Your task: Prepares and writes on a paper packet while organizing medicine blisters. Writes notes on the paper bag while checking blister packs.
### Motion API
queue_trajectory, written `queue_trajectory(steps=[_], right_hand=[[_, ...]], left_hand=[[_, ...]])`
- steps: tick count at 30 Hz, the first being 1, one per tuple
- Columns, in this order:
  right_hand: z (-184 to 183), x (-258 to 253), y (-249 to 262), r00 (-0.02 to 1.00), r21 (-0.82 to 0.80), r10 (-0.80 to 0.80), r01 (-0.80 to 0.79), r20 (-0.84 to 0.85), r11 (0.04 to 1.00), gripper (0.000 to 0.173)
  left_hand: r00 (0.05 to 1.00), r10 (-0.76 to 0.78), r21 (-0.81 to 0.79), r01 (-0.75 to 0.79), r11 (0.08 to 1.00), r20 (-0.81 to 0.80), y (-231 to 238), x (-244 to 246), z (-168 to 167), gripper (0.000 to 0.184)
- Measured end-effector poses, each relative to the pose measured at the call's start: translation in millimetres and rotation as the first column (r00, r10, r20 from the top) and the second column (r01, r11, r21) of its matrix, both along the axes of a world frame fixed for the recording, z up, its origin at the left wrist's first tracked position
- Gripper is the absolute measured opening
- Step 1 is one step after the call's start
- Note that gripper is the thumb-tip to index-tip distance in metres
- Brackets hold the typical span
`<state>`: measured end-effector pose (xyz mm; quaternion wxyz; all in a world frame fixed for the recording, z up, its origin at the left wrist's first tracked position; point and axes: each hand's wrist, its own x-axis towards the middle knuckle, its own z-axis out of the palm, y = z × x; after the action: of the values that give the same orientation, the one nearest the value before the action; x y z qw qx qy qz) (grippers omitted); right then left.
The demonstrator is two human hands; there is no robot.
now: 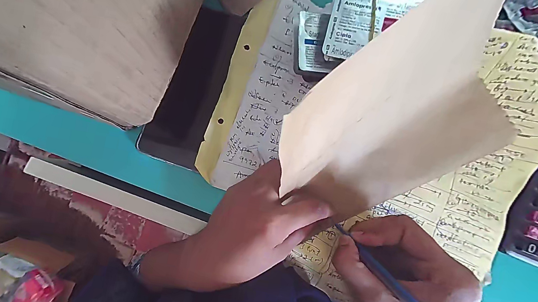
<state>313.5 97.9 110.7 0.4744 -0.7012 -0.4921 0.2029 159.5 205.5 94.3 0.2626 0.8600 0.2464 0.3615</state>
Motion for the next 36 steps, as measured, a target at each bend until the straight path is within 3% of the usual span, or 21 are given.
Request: queue_trajectory(steps=[4, 8, 16, 21, 31, 36], right_hand=[[-1.1, 0.2, 0.5, 0.999, 0.018, -0.023, 0.023, -0.024, 1.0, 0.007], [17.0, 25.5, -6.9, 0.96, 0.117, 0.01, 0.024, -0.28, 0.993, 0.013], [39.8, 82.1, -30.4, 0.978, 0.255, -0.083, 0.132, -0.193, 0.958, 0.015], [42.9, 72.9, -13.3, 0.979, 0.202, -0.053, 0.093, -0.195, 0.975, 0.017], [27.5, 39.8, 10.0, 0.967, 0.004, 0.195, -0.197, -0.164, 0.98, 0.014], [12.5, 27.7, 9.3, 0.97, -0.004, 0.186, -0.189, -0.156, 0.982, 0.013]], left_hand=[[1.0, 0.011, 0.003, -0.011, 1.0, -0.008, -0.8, -0.1, -0.2, 0.014], [1.0, -0.007, -0.005, 0.007, 1.0, 0.003, 0.2, -0.5, -0.6, 0.013], [1.0, -0.015, -0.017, 0.016, 1.0, 0.005, 0.1, -2.9, -1.9, 0.015], [1.0, -0.024, -0.044, 0.023, 0.999, -0.008, -0.4, -3.4, -2.6, 0.016], [1.0, -0.03, -0.024, 0.03, 0.999, 0.003, 0.3, -3.7, -3.0, 0.015], [1.0, -0.022, -0.012, 0.022, 1.0, -0.009, -0.1, -3.7, -0.7, 0.014]])
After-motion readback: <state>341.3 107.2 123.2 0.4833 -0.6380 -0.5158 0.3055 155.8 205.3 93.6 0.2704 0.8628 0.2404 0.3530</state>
